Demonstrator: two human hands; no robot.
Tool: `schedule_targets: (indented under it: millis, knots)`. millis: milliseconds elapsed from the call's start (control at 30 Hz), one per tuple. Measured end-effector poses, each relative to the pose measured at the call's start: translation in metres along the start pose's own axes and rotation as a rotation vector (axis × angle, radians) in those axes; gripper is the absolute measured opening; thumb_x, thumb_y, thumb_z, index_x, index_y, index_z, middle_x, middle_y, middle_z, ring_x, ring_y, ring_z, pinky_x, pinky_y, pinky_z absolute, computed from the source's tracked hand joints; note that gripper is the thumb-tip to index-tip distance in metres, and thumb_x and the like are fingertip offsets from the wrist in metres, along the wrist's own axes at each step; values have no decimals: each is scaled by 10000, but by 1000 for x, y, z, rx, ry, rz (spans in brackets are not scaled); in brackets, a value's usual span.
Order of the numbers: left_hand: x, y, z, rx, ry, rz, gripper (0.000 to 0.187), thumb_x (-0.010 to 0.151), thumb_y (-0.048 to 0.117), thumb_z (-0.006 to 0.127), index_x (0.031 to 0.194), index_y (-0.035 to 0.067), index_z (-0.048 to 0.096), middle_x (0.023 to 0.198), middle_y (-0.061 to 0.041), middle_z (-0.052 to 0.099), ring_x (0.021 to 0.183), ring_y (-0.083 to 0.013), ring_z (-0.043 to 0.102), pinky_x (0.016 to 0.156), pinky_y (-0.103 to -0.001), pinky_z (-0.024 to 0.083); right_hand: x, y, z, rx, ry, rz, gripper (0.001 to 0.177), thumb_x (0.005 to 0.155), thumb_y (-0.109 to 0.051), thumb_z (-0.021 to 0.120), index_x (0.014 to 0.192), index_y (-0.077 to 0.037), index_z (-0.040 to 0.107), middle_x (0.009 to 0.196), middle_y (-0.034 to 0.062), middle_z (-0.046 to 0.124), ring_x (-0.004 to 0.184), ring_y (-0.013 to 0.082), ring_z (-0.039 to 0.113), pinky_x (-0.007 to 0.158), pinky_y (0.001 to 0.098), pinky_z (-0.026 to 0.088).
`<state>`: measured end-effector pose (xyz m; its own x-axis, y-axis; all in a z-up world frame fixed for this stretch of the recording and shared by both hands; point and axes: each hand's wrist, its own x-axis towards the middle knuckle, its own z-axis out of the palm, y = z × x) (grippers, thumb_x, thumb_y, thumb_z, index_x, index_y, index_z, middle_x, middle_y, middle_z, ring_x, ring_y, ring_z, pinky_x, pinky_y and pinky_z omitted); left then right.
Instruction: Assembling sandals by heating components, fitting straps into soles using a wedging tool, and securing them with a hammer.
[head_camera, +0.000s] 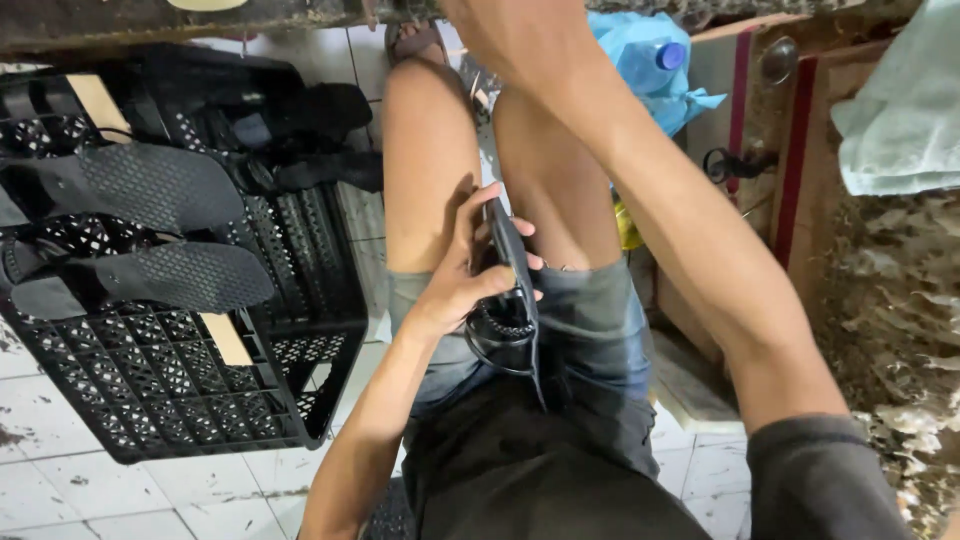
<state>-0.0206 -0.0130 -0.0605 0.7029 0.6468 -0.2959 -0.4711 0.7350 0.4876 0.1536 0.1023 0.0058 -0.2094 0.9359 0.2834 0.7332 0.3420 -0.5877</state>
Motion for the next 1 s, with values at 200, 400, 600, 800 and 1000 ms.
schedule_targets:
  millis: [200, 400, 600, 800, 1000]
  knots:
    - [1, 1, -6, -65, -70, -36, 904, 698, 39, 712, 1350, 195, 106, 1144, -189, 381, 916, -322, 553, 687, -545, 544, -32, -2, -12, 350, -17, 216, 205, 850, -83, 581, 1005, 29, 505, 850, 182, 547, 691, 293, 527, 521, 310, 395]
    - [1, 1, -11, -3, -120, -10, 972, 669, -25, 723, 1355, 204, 75, 1130, -175, 375, 925, -327, 552, 702, -556, 545, -74, -21, -43, 680, -24, 422, 239, 790, -99, 588, 954, 57, 515, 705, 175, 568, 536, 220, 551, 424, 247, 412]
    - [-2, 5, -6, 84, -93, -36, 1022, 603, 11, 781, 1358, 188, 114, 1115, -167, 403, 905, -315, 584, 792, -433, 537, -111, -47, -64, 1014, -12, 636, 275, 729, -115, 595, 904, 87, 527, 560, 169, 588, 380, 147, 572, 326, 184, 426]
    - [-1, -5, -10, 79, -77, -48, 1048, 549, -13, 809, 1350, 184, 163, 1117, -177, 420, 881, -318, 589, 818, -397, 516, -136, -58, -48, 997, -3, 607, 239, 561, 21, 732, 754, 74, 603, 729, 194, 637, 428, 92, 577, 286, 168, 433]
    - [1, 2, 0, 176, -3, -81, 1016, 524, 77, 843, 1336, 161, 238, 1128, -122, 444, 945, -215, 533, 865, -361, 491, -119, -56, -59, 809, -117, 486, 227, 572, 22, 734, 770, 25, 623, 729, 135, 655, 501, 128, 611, 413, 211, 442]
